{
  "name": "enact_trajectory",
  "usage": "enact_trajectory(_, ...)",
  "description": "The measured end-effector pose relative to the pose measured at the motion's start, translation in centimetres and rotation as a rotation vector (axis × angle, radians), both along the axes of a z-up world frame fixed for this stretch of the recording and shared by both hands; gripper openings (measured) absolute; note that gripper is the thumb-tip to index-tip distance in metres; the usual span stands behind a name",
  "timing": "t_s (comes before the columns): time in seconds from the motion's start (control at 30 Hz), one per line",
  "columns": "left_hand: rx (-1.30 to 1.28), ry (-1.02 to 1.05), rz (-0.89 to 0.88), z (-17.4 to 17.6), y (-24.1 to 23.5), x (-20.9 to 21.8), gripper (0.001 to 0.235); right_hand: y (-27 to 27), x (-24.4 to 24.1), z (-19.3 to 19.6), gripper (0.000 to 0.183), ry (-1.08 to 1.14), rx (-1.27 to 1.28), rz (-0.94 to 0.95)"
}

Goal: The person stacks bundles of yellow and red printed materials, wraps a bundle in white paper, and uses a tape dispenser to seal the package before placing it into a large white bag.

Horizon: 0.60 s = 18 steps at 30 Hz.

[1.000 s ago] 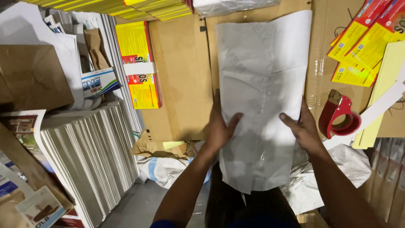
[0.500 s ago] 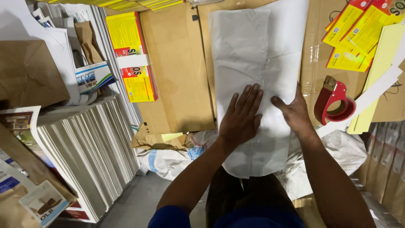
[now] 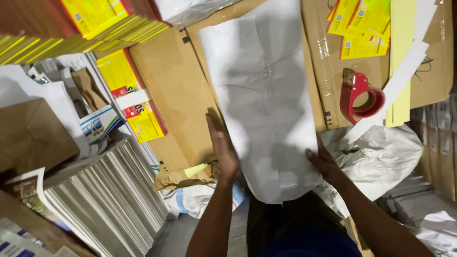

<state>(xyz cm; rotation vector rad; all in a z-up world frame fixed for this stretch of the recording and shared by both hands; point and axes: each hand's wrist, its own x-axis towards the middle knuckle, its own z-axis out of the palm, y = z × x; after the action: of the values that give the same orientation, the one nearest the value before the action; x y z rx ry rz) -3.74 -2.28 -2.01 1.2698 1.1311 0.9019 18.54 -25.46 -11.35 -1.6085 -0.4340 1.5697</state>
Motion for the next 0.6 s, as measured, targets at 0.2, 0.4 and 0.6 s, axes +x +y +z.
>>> enact_trajectory(0.2, -0.579, -0.35, 0.067, -8.7, -1.3, -3.4, 0.077, 11.2, 4.3, -0.3, 0.075, -0.003, 0.339, 0.066)
enact_trajectory(0.4, -0.428, -0.106, -0.035, -4.0, 0.5, -2.0, 0.078, 13.7, 3.5, 3.3, 0.083, 0.009, 0.329, -0.035)
enact_trajectory(0.6, -0.231, -0.149, -0.135, -4.3, 5.4, -0.5, 0.083, 19.2, 6.0, 4.7, 0.097, -0.073, 0.471, 0.099)
